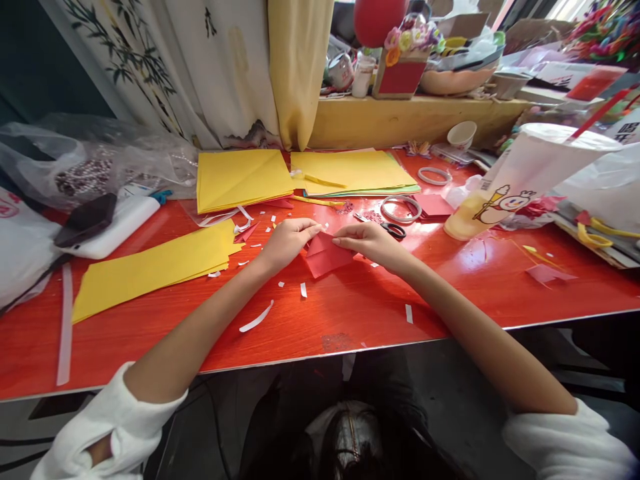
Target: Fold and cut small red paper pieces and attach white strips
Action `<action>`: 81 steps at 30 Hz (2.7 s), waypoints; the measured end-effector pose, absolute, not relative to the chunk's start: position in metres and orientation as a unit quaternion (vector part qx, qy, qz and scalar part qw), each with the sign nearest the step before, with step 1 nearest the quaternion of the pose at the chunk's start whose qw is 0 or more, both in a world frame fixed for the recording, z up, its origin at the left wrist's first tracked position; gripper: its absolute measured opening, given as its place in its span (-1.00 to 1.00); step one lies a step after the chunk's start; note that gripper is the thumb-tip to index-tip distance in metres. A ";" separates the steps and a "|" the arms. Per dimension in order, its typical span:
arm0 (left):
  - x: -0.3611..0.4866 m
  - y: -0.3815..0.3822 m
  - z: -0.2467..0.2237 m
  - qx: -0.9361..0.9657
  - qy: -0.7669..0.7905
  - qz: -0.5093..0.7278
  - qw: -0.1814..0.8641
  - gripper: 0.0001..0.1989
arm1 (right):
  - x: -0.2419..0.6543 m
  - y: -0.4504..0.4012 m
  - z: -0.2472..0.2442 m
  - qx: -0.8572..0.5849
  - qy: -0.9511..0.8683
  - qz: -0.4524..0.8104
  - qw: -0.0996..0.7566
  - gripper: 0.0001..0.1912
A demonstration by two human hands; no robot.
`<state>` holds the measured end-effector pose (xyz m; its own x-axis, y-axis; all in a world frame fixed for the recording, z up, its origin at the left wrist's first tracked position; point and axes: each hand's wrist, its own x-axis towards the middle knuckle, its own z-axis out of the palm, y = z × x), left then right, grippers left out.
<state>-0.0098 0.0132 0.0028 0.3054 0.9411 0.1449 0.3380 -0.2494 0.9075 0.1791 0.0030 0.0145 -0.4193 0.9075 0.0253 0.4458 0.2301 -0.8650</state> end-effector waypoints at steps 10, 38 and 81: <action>-0.011 0.013 0.002 0.712 0.472 0.374 0.360 -0.70 | 0.177 0.000 0.018 -0.471 -0.725 0.422 0.275 -0.73; -0.008 0.009 0.007 0.731 0.495 0.353 0.308 -0.73 | 0.176 0.005 0.004 -0.430 -0.733 0.431 0.303 -0.72; -0.010 0.009 0.002 0.776 0.422 0.267 0.386 -0.79 | 0.175 -0.003 0.016 -0.400 -0.748 0.465 0.254 -0.74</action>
<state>-0.0095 0.0086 0.0024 0.5010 0.8609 0.0886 0.4485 -0.3458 0.8242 0.1748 -0.0032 0.0162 -0.5509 0.8346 0.0072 0.3633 0.2475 -0.8982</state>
